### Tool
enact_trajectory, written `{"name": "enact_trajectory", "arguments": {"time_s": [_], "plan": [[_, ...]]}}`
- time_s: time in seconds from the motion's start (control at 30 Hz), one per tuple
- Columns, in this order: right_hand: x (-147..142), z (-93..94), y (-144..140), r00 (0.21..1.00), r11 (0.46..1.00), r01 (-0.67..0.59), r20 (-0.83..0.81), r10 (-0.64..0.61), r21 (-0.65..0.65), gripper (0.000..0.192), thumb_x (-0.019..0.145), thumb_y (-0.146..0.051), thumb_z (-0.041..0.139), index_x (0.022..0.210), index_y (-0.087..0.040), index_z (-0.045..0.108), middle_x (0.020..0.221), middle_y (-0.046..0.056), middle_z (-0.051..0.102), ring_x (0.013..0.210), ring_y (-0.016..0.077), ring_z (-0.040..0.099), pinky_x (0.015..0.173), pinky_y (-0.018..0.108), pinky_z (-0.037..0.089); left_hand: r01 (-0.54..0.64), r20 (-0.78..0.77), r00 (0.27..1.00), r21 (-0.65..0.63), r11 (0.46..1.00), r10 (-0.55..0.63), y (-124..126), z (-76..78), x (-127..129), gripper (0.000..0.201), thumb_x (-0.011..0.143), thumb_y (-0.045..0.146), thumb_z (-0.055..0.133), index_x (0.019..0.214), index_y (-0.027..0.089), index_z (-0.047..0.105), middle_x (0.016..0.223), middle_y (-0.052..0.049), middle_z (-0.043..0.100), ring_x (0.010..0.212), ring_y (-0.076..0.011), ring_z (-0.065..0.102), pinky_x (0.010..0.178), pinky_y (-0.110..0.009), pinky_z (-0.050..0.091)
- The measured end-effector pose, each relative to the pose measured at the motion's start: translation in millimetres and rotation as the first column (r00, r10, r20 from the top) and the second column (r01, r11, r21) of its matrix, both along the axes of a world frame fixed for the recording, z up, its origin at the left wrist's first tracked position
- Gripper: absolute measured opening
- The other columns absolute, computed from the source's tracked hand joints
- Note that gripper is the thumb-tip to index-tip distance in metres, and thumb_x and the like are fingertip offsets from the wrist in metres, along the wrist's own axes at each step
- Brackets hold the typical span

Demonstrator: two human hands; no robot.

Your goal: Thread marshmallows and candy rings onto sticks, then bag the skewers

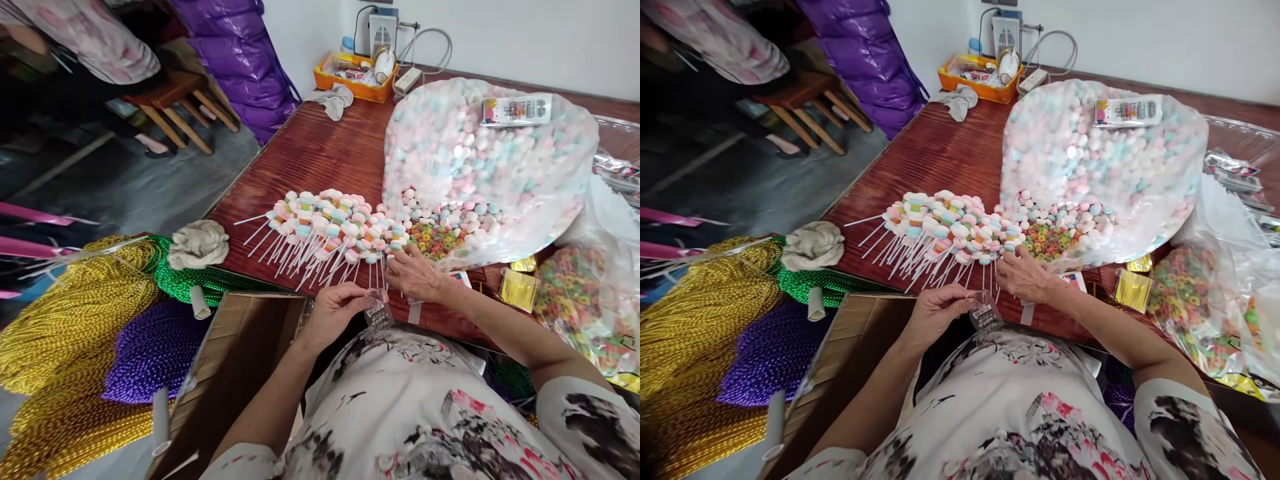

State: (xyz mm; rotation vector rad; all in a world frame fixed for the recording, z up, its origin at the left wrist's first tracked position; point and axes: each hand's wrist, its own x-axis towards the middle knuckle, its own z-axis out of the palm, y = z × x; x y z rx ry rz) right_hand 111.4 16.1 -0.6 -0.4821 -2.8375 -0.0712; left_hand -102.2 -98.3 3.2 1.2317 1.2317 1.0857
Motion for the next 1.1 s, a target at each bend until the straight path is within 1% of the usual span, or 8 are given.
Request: {"name": "enact_trajectory", "arguments": {"time_s": [0.17, 0.2, 0.3, 0.37, 0.53, 0.67, 0.87, 1.1], "plan": [[22.4, 23.2, 8.1, 0.903, 0.985, 0.156, -0.392, -0.174, -0.077, 0.023, 0.097, -0.014, 0.048, 0.087, -0.025, 0.065, 0.081, 0.001, 0.069, 0.077, 0.0185, 0.058, 0.075, 0.039, 0.045, -0.037, -0.093, 0.995, 0.11, 0.993, 0.047, 4.2, 2.1, -2.5, 0.014, 0.083, 0.033, 0.076, 0.085, 0.02, 0.08, 0.077, -0.003, 0.073, 0.07, -0.0152, 0.065, 0.065, -0.026, 0.052], [30.9, 34.4, 7.1, 0.833, 0.971, 0.2, -0.499, -0.239, -0.132, 0.02, 0.098, -0.016, 0.049, 0.088, -0.025, 0.065, 0.082, 0.001, 0.069, 0.076, 0.0182, 0.06, 0.073, 0.038, 0.047, -0.038, -0.098, 0.994, 0.12, 0.992, 0.05, 6.8, 2.5, -0.1, 0.015, 0.083, 0.033, 0.076, 0.084, 0.019, 0.08, 0.075, -0.003, 0.072, 0.068, -0.0144, 0.064, 0.063, -0.025, 0.051], [53.6, 73.7, -6.1, 0.364, 0.872, 0.108, -0.797, -0.482, -0.478, 0.007, 0.09, -0.028, 0.068, 0.086, -0.023, 0.069, 0.08, 0.002, 0.069, 0.071, 0.019, 0.065, 0.062, 0.035, 0.052, -0.009, -0.112, 0.993, 0.129, 0.992, 0.023, 17.5, 4.8, 12.0, 0.016, 0.084, 0.032, 0.074, 0.082, 0.017, 0.08, 0.072, -0.003, 0.071, 0.065, -0.0126, 0.062, 0.062, -0.024, 0.049], [63.3, 95.1, -20.2, 0.256, 0.84, -0.031, -0.817, -0.517, -0.542, 0.012, 0.084, -0.032, 0.076, 0.079, -0.022, 0.072, 0.073, 0.002, 0.068, 0.066, 0.0195, 0.065, 0.059, 0.035, 0.053, 0.026, -0.108, 0.994, 0.144, 0.989, -0.01, 24.9, 7.4, 21.7, 0.017, 0.085, 0.032, 0.073, 0.081, 0.017, 0.079, 0.072, -0.003, 0.071, 0.067, -0.0128, 0.062, 0.064, -0.024, 0.049], [77.8, 106.3, -43.8, 0.33, 0.736, -0.123, -0.726, -0.603, -0.666, 0.01, 0.082, -0.029, 0.078, 0.079, -0.02, 0.075, 0.071, 0.002, 0.071, 0.058, 0.0174, 0.065, 0.055, 0.033, 0.054, 0.111, -0.124, 0.989, 0.222, 0.969, -0.085, 35.7, 12.1, 42.0, 0.019, 0.089, 0.032, 0.068, 0.083, 0.017, 0.078, 0.077, -0.004, 0.072, 0.07, -0.0142, 0.064, 0.066, -0.025, 0.051], [89.9, 99.4, -45.2, 0.237, 0.712, -0.083, -0.707, -0.666, -0.698, 0.008, 0.082, -0.027, 0.079, 0.081, -0.02, 0.075, 0.072, 0.002, 0.071, 0.06, 0.0172, 0.066, 0.054, 0.031, 0.054, 0.166, -0.196, 0.974, 0.3, 0.939, -0.109, 37.0, 11.7, 51.8, 0.019, 0.092, 0.029, 0.064, 0.084, 0.017, 0.077, 0.08, -0.005, 0.073, 0.072, -0.0145, 0.066, 0.069, -0.026, 0.052], [97.1, 95.5, -45.9, 0.329, 0.762, -0.06, -0.733, -0.595, -0.645, 0.005, 0.084, -0.025, 0.076, 0.081, -0.021, 0.075, 0.073, 0.002, 0.07, 0.058, 0.0158, 0.061, 0.055, 0.032, 0.05, 0.099, -0.208, 0.978, 0.391, 0.915, -0.017, 38.1, 8.5, 60.5, 0.017, 0.092, 0.028, 0.063, 0.085, 0.017, 0.075, 0.077, -0.003, 0.072, 0.07, -0.0132, 0.065, 0.068, -0.025, 0.051], [101.7, 88.3, -49.5, 0.341, 0.879, 0.158, -0.811, -0.475, -0.449, 0.004, 0.083, -0.023, 0.075, 0.084, -0.027, 0.077, 0.074, 0.001, 0.072, 0.065, 0.0205, 0.066, 0.072, 0.043, 0.055, 0.135, -0.24, 0.97, 0.357, 0.924, -0.049, 37.6, 3.8, 62.2, 0.02, 0.093, 0.03, 0.061, 0.084, 0.017, 0.073, 0.075, -0.003, 0.071, 0.068, -0.0127, 0.062, 0.066, -0.024, 0.05]]}}
